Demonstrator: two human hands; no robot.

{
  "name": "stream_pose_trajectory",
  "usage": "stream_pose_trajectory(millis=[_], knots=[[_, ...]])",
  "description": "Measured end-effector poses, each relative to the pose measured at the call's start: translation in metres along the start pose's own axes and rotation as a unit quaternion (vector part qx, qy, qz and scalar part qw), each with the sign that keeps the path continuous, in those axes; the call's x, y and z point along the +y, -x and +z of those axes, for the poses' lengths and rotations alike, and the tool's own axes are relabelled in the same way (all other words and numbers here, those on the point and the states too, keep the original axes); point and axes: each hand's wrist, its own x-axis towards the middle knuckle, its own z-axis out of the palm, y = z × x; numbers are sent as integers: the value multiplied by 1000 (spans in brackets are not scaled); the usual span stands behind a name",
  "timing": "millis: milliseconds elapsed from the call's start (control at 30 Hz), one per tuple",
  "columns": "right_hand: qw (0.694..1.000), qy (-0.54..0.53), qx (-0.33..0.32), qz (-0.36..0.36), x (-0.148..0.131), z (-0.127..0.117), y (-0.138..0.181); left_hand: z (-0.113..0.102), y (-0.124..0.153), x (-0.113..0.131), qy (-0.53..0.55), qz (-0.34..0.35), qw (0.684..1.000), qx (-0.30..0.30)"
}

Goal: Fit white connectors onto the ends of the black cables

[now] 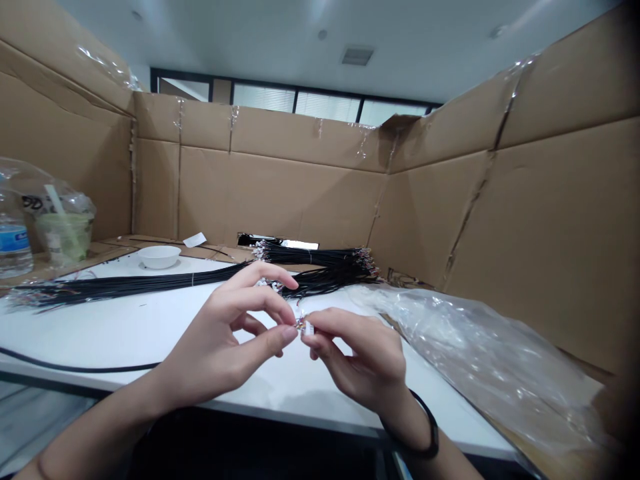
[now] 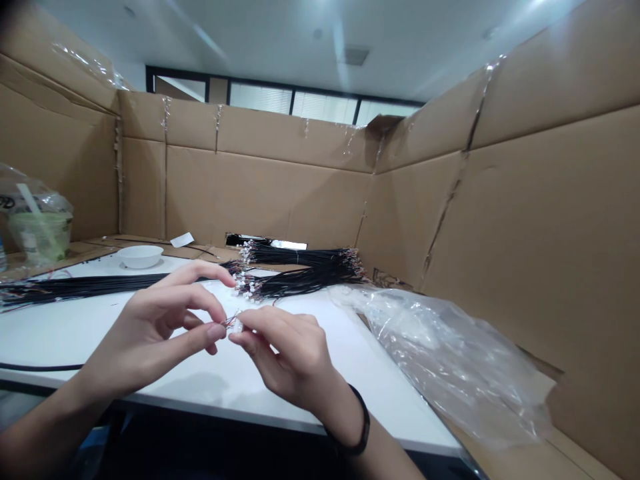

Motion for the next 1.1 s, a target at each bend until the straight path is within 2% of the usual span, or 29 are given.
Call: stream_pose_trajectory(millis=[200,400,700,1100], knots=[[999,42,-20,-9,2,0,3,-1,1,0,-28,2,1000,-9],[997,71,-15,-29,4,3,5,-1,1,0,-53,2,999,2],[998,58,-7,-9,3,3,4,-2,0,-1,-49,10,999,14],[995,91,15,-46,4,8,7,-5,0,1,-3,-34,999,-9]])
